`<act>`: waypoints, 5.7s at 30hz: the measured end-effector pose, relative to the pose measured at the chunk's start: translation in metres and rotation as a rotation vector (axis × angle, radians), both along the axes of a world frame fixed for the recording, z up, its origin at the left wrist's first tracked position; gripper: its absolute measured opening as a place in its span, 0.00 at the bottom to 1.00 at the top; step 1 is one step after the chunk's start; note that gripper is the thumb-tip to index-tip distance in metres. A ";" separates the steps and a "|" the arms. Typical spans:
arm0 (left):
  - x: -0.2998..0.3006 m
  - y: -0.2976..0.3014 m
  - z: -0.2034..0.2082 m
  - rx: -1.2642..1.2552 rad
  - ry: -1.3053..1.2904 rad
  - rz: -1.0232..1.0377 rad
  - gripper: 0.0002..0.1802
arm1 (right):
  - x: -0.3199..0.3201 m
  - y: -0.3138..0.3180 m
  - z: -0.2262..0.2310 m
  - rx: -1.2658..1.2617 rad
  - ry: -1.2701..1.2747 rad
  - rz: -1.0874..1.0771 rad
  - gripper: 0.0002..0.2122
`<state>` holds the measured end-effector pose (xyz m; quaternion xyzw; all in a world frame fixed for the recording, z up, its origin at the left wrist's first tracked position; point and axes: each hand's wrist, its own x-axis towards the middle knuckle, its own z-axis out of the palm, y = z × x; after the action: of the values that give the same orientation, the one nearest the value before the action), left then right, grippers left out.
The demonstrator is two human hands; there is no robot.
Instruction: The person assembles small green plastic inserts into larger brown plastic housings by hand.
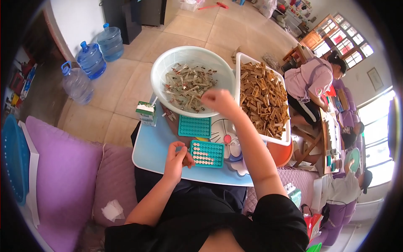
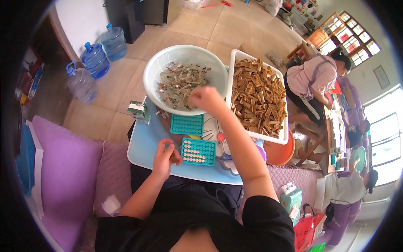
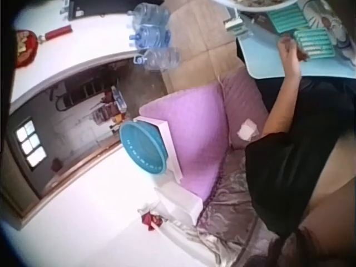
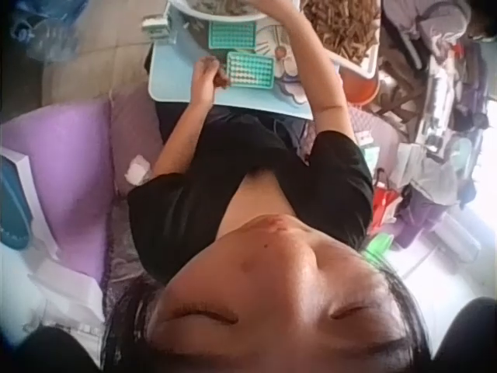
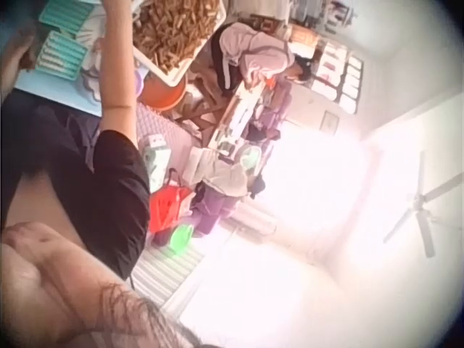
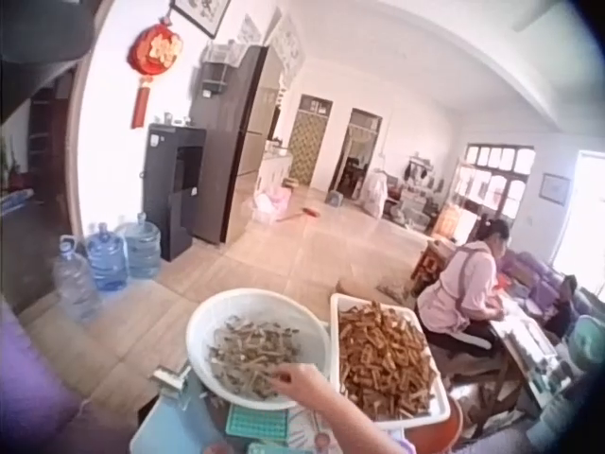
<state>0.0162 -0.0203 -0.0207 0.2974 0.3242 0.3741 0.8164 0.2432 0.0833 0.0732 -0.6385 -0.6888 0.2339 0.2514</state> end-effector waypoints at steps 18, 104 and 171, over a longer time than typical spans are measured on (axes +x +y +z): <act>-0.024 -0.001 0.019 0.014 -0.007 -0.010 0.07 | 0.037 0.019 0.038 0.158 0.038 -0.208 0.07; 0.025 -0.034 0.073 0.439 -0.141 -0.452 0.19 | -0.034 -0.212 -0.009 -0.120 1.218 -0.062 0.17; 0.001 -0.017 0.018 -0.032 0.042 -0.092 0.12 | -0.022 -0.184 -0.089 -0.029 0.018 -0.164 0.07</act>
<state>0.0174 -0.0377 -0.0023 0.3067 0.3332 0.3243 0.8305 0.2215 -0.1003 -0.0156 -0.6941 -0.6284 0.2283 0.2667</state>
